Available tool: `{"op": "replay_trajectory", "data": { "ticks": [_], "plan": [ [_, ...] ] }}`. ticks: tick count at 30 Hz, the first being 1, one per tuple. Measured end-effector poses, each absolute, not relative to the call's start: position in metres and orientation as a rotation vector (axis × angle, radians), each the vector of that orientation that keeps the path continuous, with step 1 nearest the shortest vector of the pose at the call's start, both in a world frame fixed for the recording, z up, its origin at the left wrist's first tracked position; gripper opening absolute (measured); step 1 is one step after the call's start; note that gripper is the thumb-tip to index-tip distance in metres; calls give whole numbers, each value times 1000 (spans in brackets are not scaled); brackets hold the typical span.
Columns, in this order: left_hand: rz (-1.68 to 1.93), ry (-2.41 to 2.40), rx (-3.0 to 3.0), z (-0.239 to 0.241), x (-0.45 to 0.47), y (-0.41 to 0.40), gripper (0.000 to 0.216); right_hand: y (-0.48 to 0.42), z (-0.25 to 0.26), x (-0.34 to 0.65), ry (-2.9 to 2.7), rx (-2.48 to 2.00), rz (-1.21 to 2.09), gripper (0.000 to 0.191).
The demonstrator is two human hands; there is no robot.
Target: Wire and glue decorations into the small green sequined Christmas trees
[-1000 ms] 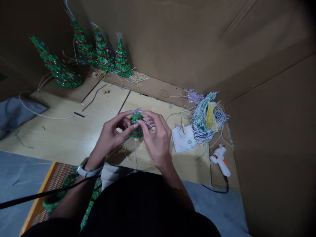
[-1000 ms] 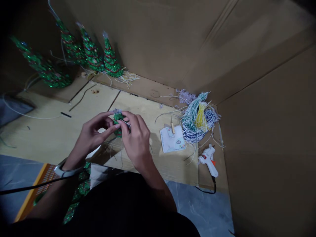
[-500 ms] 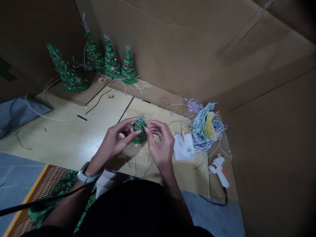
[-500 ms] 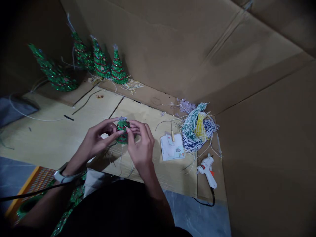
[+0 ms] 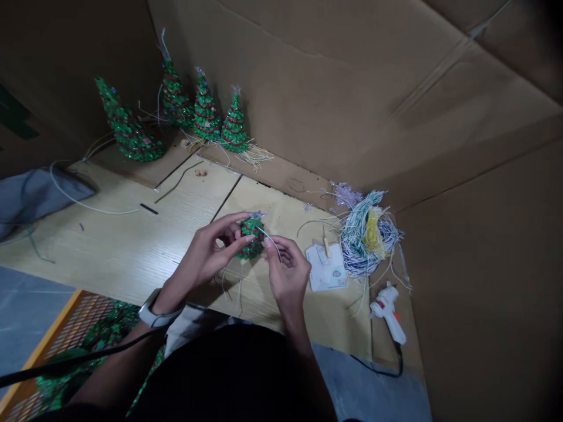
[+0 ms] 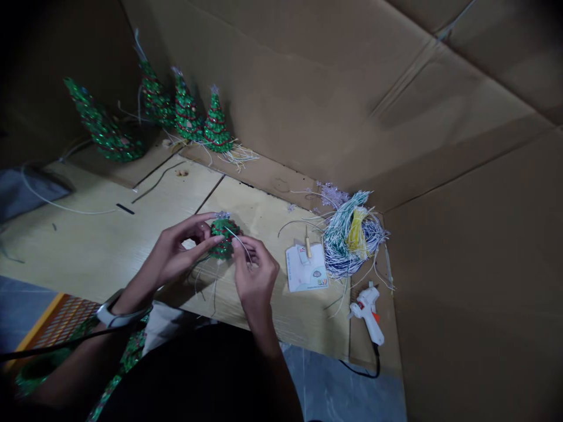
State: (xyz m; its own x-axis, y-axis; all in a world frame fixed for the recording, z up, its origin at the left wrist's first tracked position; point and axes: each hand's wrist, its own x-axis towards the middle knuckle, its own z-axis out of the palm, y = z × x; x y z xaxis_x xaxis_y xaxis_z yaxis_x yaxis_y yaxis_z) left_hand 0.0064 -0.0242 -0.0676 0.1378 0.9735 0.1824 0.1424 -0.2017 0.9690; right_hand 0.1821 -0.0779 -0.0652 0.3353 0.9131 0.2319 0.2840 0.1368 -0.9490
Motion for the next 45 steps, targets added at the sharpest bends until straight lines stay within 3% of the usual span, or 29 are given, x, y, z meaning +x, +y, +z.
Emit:
{"op": "replay_trajectory", "data": {
  "ticks": [7,16,19,23,32,35,39,45],
  "plan": [
    [1178,1106,1524,-73,6,-23,47,-69,-29,193,-1500,-1394,422,11],
    [1174,1100,1547,-70,5,-26,47,-57,2,194,-1910,-1632,313,13],
    [1171,1086,1573,-74,4,-25,47,-61,0,194,-1850,-1595,362,22],
    [1169,1076,1594,-76,3,-25,47,-63,-3,195,-1807,-1547,403,10],
    [1177,1157,1887,-64,-2,-22,46,-54,4,200,-1895,-1520,428,12],
    [1140,1162,2016,-59,-4,-16,51,-58,5,206,-1876,-1493,459,19],
    [1063,1061,2133,-61,-1,0,62,-56,7,207,-1847,-1488,502,14],
    [790,974,2129,-68,9,16,32,-32,26,205,-2030,-1482,518,11]
  ]
}}
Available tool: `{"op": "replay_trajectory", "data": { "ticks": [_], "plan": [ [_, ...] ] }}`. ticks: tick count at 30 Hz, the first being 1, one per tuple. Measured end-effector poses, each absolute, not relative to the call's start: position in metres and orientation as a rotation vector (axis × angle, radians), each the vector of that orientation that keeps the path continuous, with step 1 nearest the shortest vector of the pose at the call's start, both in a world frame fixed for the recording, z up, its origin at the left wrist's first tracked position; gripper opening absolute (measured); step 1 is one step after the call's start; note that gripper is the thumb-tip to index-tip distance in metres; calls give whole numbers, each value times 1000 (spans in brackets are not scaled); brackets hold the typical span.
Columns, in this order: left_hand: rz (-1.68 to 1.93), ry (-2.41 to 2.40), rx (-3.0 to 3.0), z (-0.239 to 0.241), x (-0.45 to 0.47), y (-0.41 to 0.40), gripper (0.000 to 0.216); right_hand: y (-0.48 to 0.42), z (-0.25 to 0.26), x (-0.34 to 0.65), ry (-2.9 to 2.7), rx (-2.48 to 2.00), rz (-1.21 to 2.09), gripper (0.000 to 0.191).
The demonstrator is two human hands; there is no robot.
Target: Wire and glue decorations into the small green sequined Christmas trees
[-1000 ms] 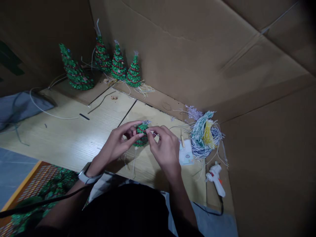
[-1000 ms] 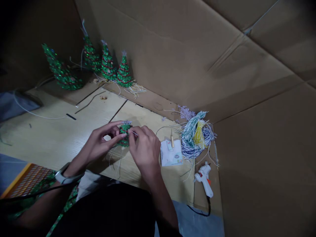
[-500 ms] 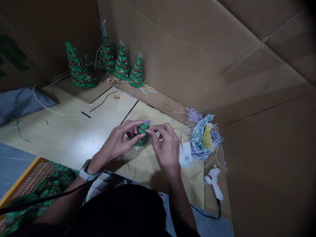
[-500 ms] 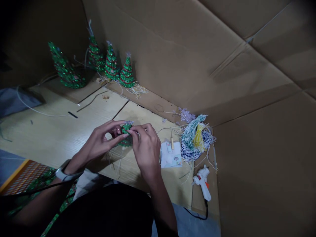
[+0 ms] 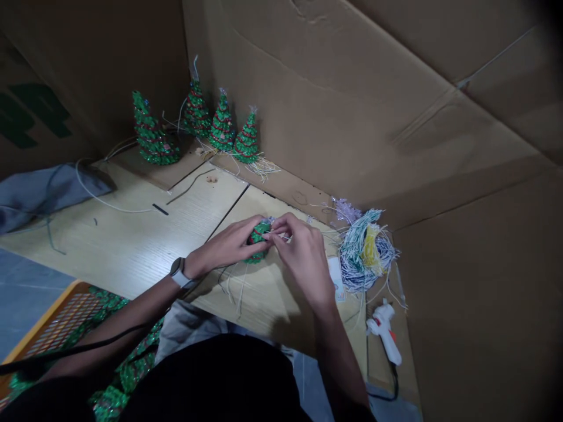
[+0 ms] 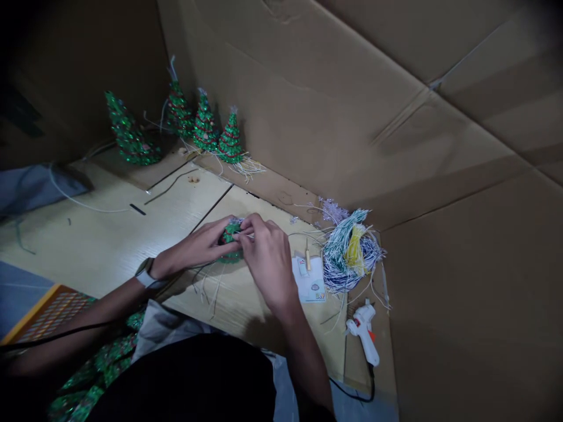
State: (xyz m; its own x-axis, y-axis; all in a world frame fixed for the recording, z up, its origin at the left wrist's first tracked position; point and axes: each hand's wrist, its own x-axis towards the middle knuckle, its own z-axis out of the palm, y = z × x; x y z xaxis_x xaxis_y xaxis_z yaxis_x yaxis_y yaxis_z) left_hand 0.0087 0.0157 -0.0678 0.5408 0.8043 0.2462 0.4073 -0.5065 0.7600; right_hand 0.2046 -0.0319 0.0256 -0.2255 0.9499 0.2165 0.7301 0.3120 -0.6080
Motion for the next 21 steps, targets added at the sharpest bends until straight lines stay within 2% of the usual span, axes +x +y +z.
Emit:
{"op": "replay_trajectory", "data": {
  "ticks": [2,5,7,10,13,21],
  "plan": [
    [786,1015,2082,-64,11,15,37,-29,36,212,-2106,-1474,488,10],
    [814,1034,2001,-53,12,11,53,-34,51,228,-2166,-1482,497,26],
    [838,1031,1979,-45,12,8,57,-42,58,237,-2148,-1498,518,27],
    [878,1046,2021,-33,13,4,44,-51,67,243,-2057,-1445,496,17],
    [904,1024,2043,-20,12,0,34,-49,83,239,-2041,-1339,392,18],
    [967,860,1948,31,10,-3,30,-18,163,221,-2495,-1342,179,8]
  ]
}}
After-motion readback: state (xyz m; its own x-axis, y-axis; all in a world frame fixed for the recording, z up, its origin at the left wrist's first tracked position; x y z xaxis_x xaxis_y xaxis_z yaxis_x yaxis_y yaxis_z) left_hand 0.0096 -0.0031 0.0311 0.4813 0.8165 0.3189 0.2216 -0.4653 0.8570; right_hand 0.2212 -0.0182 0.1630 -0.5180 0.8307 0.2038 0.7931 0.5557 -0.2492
